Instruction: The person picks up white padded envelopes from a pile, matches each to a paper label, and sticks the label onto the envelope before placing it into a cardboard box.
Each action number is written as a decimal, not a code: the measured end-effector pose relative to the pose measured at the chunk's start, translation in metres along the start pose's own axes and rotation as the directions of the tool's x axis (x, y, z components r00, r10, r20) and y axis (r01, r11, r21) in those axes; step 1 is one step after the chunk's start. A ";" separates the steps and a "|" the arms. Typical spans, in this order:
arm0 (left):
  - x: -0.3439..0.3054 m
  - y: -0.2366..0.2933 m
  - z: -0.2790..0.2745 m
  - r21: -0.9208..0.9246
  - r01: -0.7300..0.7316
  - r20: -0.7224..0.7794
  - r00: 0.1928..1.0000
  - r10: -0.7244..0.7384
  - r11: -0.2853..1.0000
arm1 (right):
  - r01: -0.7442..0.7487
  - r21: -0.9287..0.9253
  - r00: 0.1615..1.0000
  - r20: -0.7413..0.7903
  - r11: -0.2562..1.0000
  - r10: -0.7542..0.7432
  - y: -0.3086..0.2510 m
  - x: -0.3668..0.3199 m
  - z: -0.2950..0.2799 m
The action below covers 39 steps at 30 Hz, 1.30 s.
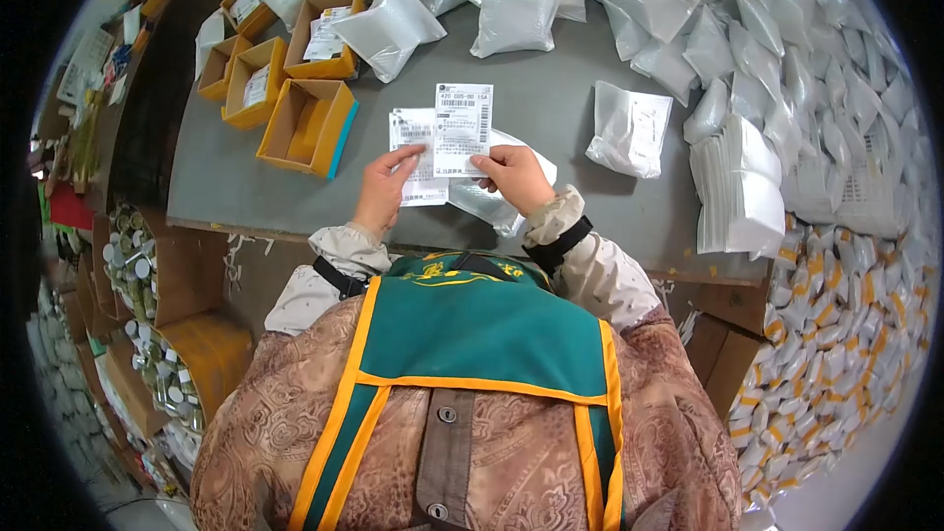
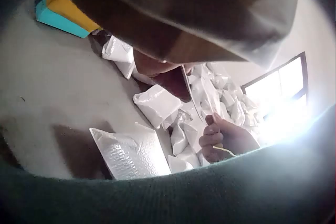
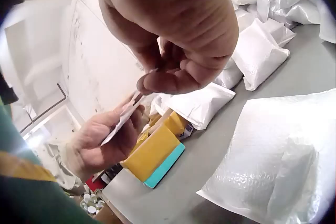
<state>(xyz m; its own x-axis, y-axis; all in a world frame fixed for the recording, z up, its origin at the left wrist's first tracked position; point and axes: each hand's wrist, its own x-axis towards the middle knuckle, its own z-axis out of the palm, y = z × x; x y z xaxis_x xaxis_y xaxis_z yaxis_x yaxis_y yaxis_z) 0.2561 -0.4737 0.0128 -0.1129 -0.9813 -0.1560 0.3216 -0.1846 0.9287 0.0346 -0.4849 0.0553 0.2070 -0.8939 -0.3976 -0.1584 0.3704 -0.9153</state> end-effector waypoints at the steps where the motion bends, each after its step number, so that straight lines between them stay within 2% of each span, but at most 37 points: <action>1: -0.005 -0.001 -0.002 -0.033 0.070 0.002 0.998 -0.070 0.997 | 0.016 -0.006 1.000 0.010 1.000 -0.016 0.000 0.001 -0.002; 2: -0.009 -0.002 -0.003 -0.065 0.140 0.007 0.990 -0.140 0.988 | 0.032 -0.011 0.999 0.020 0.999 -0.032 0.001 0.002 -0.003; 5: -0.023 0.003 0.006 -0.092 0.219 0.055 0.975 -0.215 0.971 | 0.044 -0.028 0.998 0.051 0.999 -0.043 0.001 0.005 -0.004; 12: -0.033 -0.010 0.010 -0.065 0.155 0.024 0.988 -0.154 0.986 | 0.041 -0.066 0.993 0.109 0.997 -0.034 -0.001 0.008 -0.007; 15: -0.038 -0.007 0.013 -0.037 0.116 0.016 0.993 -0.116 0.993 | -0.048 -0.114 0.983 0.170 0.992 0.067 -0.003 0.010 -0.011; 16: -0.040 -0.008 0.013 -0.034 0.117 0.003 0.993 -0.117 0.993 | 0.210 -0.286 0.978 0.059 0.935 -0.201 -0.002 0.009 -0.008; 17: -0.041 -0.008 0.014 -0.030 0.119 -0.009 0.993 -0.119 0.992 | 0.416 -0.468 0.882 0.000 0.780 -0.471 -0.002 0.007 -0.003; 18: -0.043 -0.009 0.014 -0.027 0.120 -0.022 0.992 -0.121 0.992 | 0.545 -0.636 0.708 0.000 0.546 -0.706 -0.001 0.005 0.002; 21: -0.046 -0.013 0.017 0.133 0.053 -0.062 0.997 -0.045 0.990 | 0.743 -0.605 0.534 0.280 0.285 -0.797 -0.034 -0.013 0.013; 22: -0.049 -0.014 0.019 0.148 0.037 -0.057 0.998 -0.029 0.988 | 0.792 -0.542 0.510 0.337 0.279 -0.792 -0.034 -0.012 0.016; 25: -0.052 -0.011 0.023 0.169 -0.005 -0.052 0.999 0.014 0.986 | 0.785 -0.375 0.620 0.457 0.493 -0.638 -0.002 0.011 0.014; 27: -0.056 -0.008 0.026 0.152 -0.012 -0.064 0.998 0.022 0.988 | 0.613 -0.329 0.762 0.486 0.718 -0.428 0.005 0.019 0.010; 28: -0.059 -0.006 0.025 0.260 -0.018 -0.059 0.998 0.035 0.966 | 0.499 -0.313 0.809 0.503 0.808 -0.305 0.007 0.022 0.008; 29: -0.062 -0.003 0.022 0.363 -0.023 -0.050 0.998 0.044 0.931 | 0.278 -0.160 0.845 0.510 0.947 -0.162 0.010 0.027 0.006; 30: -0.065 -0.002 0.019 0.460 -0.030 -0.034 0.998 0.052 0.888 | 0.022 -0.011 0.845 0.534 1.000 -0.013 0.012 0.035 0.002; 31: -0.068 -0.004 0.011 0.464 -0.005 -0.035 0.999 0.023 0.886 | -0.242 0.129 0.811 0.571 0.962 0.127 0.014 0.048 -0.007; 32: -0.074 -0.007 -0.001 0.466 0.021 -0.030 1.000 -0.007 0.885 | -0.221 0.103 0.807 0.578 0.970 0.123 0.017 0.070 -0.028; 33: -0.081 -0.010 -0.015 0.469 0.044 -0.024 0.999 -0.037 0.882 | -0.205 0.099 0.843 0.524 0.974 0.124 0.019 0.093 -0.051; 35: -0.105 -0.015 -0.044 0.342 0.246 -0.089 0.969 -0.229 0.907 | -0.148 0.090 0.894 0.438 0.985 0.094 -0.011 0.112 -0.093; 36: -0.118 -0.017 -0.057 0.359 0.257 -0.120 0.966 -0.228 0.898 | -0.095 0.057 0.925 0.374 0.994 0.067 -0.023 0.117 -0.105; 37: -0.134 -0.020 -0.068 0.375 0.269 -0.153 0.962 -0.227 0.887 | 0.081 -0.013 0.933 0.354 0.997 -0.071 -0.033 0.115 -0.113; 39: -0.164 -0.024 -0.083 0.258 0.361 -0.263 0.919 -0.294 0.896 | 0.413 -0.156 0.873 0.349 0.897 -0.341 -0.053 0.103 -0.122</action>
<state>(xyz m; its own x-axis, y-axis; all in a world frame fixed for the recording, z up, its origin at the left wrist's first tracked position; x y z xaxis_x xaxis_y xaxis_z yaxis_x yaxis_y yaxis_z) 0.3448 -0.3128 -0.0119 0.0494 -0.8618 -0.5048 0.0052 -0.5052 0.8630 -0.0533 -0.6277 0.0707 0.5714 -0.8186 -0.0576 -0.2072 -0.0760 -0.9754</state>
